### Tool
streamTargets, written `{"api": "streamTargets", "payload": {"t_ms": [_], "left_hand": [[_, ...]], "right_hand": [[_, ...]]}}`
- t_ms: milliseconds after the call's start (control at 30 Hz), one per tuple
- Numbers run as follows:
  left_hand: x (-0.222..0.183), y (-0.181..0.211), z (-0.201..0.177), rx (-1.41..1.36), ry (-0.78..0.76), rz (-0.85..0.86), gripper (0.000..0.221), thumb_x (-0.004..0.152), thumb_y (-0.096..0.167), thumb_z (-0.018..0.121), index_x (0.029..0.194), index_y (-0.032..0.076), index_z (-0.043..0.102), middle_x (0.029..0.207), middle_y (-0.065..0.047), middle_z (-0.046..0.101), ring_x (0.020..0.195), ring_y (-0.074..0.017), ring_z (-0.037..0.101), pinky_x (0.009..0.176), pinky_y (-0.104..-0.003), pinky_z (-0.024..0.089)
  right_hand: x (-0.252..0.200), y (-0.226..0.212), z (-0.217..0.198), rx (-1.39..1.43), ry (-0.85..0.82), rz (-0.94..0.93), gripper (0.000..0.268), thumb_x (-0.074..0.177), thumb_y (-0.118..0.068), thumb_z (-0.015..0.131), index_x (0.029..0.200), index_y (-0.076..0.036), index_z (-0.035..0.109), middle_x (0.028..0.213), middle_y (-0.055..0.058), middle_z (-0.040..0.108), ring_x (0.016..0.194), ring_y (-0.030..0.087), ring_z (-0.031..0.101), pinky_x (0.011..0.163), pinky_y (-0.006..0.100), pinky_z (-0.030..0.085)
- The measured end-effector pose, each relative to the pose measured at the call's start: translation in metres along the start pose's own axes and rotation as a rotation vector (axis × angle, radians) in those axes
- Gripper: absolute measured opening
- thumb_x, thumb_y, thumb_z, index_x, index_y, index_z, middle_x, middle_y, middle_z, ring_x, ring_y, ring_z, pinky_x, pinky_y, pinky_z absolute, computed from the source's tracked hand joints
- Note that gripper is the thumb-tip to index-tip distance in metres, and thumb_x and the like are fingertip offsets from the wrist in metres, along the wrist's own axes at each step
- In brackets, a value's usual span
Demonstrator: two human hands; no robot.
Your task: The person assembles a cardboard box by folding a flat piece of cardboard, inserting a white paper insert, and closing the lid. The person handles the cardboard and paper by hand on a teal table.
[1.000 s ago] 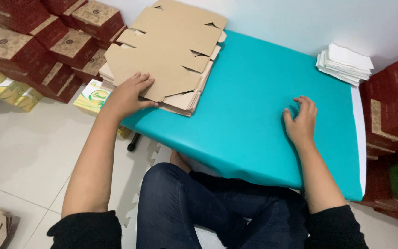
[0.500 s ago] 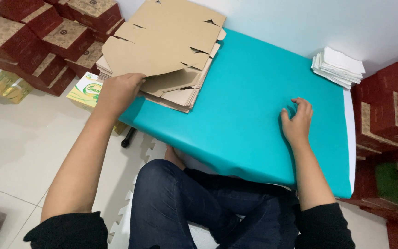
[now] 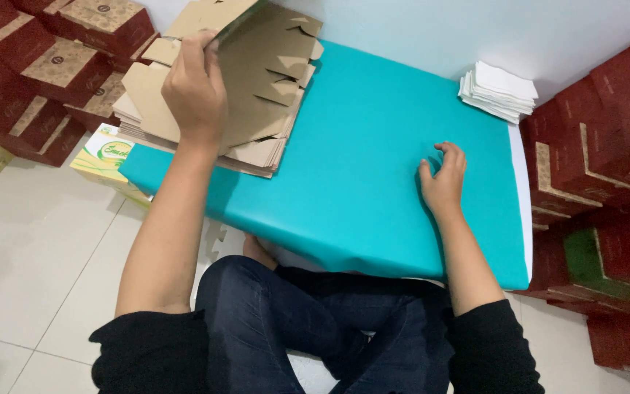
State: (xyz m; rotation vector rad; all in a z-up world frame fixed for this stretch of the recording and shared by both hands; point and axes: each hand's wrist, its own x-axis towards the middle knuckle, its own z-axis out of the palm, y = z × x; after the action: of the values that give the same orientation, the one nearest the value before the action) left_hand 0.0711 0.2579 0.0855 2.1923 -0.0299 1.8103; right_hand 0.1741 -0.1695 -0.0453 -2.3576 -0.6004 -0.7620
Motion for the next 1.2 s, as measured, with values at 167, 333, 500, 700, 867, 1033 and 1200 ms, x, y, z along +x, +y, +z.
{"api": "streamTargets", "payload": {"t_ms": [167, 333, 500, 700, 867, 1033, 1200], "left_hand": [[0.003, 0.033, -0.011, -0.002, -0.117, 0.4, 0.02, 0.102, 0.003, 0.042, 0.105, 0.007, 0.061, 0.099, -0.005, 0.068, 0.083, -0.0222, 0.064, 0.075, -0.036, 0.049], [-0.071, 0.075, 0.006, -0.017, -0.232, 0.593, 0.005, 0.095, 0.019, 0.06, 0.1, 0.018, 0.062, 0.105, 0.0, 0.068, 0.101, -0.0181, 0.065, 0.094, -0.035, 0.049], [-0.128, 0.136, 0.019, -0.213, -0.397, 0.529, 0.008, 0.095, 0.02, 0.055, 0.099, 0.019, 0.062, 0.103, 0.001, 0.065, 0.101, -0.019, 0.065, 0.088, -0.033, 0.052], [-0.15, 0.175, 0.021, -0.274, -0.459, 0.494, 0.01, 0.096, 0.02, 0.053, 0.101, 0.02, 0.062, 0.099, 0.003, 0.065, 0.099, -0.0163, 0.065, 0.086, -0.029, 0.054], [-0.169, 0.19, 0.022, -0.369, -0.605, 0.434, 0.011, 0.097, 0.024, 0.052, 0.1, 0.019, 0.061, 0.096, 0.004, 0.065, 0.098, -0.0159, 0.066, 0.081, -0.028, 0.055], [-0.152, 0.169, 0.011, -0.4, -0.812, 0.349, 0.014, 0.09, 0.028, 0.061, 0.101, 0.019, 0.062, 0.099, 0.001, 0.066, 0.105, -0.0185, 0.064, 0.081, -0.031, 0.054], [-0.151, 0.155, 0.005, -0.401, -0.838, 0.357, 0.014, 0.095, 0.023, 0.058, 0.102, 0.016, 0.067, 0.102, 0.0, 0.068, 0.107, -0.017, 0.064, 0.084, -0.029, 0.053]], "right_hand": [[0.001, 0.002, -0.001, 0.039, 0.047, 0.0, 0.036, 0.086, -0.012, 0.061, 0.117, -0.001, 0.048, 0.12, 0.021, 0.048, 0.115, 0.036, 0.045, 0.096, 0.043, 0.037], [0.002, -0.037, -0.02, 0.021, -0.029, 0.029, 0.047, 0.086, -0.001, 0.066, 0.126, -0.001, 0.041, 0.127, 0.021, 0.04, 0.119, 0.041, 0.042, 0.1, 0.053, 0.037], [-0.001, -0.066, -0.037, -0.122, -0.122, -0.387, 0.076, 0.074, -0.005, 0.07, 0.143, -0.007, 0.037, 0.146, 0.018, 0.037, 0.134, 0.038, 0.035, 0.106, 0.049, 0.03], [-0.05, -0.093, -0.066, 0.026, -0.403, -0.395, 0.059, 0.074, -0.017, 0.063, 0.132, -0.023, 0.054, 0.139, 0.0, 0.05, 0.136, 0.029, 0.038, 0.107, 0.047, 0.031], [-0.064, -0.068, -0.072, 0.043, -0.429, -0.374, 0.034, 0.087, -0.014, 0.057, 0.12, -0.021, 0.063, 0.128, -0.002, 0.061, 0.126, 0.026, 0.05, 0.107, 0.045, 0.035], [-0.058, -0.067, -0.081, 0.027, -0.491, -0.293, 0.033, 0.09, -0.014, 0.058, 0.121, -0.026, 0.064, 0.13, -0.006, 0.06, 0.128, 0.022, 0.049, 0.108, 0.043, 0.036], [-0.057, -0.09, -0.082, 0.027, -0.501, -0.298, 0.037, 0.084, -0.04, 0.069, 0.119, -0.029, 0.066, 0.136, 0.001, 0.055, 0.13, 0.024, 0.046, 0.112, 0.046, 0.03]]}}
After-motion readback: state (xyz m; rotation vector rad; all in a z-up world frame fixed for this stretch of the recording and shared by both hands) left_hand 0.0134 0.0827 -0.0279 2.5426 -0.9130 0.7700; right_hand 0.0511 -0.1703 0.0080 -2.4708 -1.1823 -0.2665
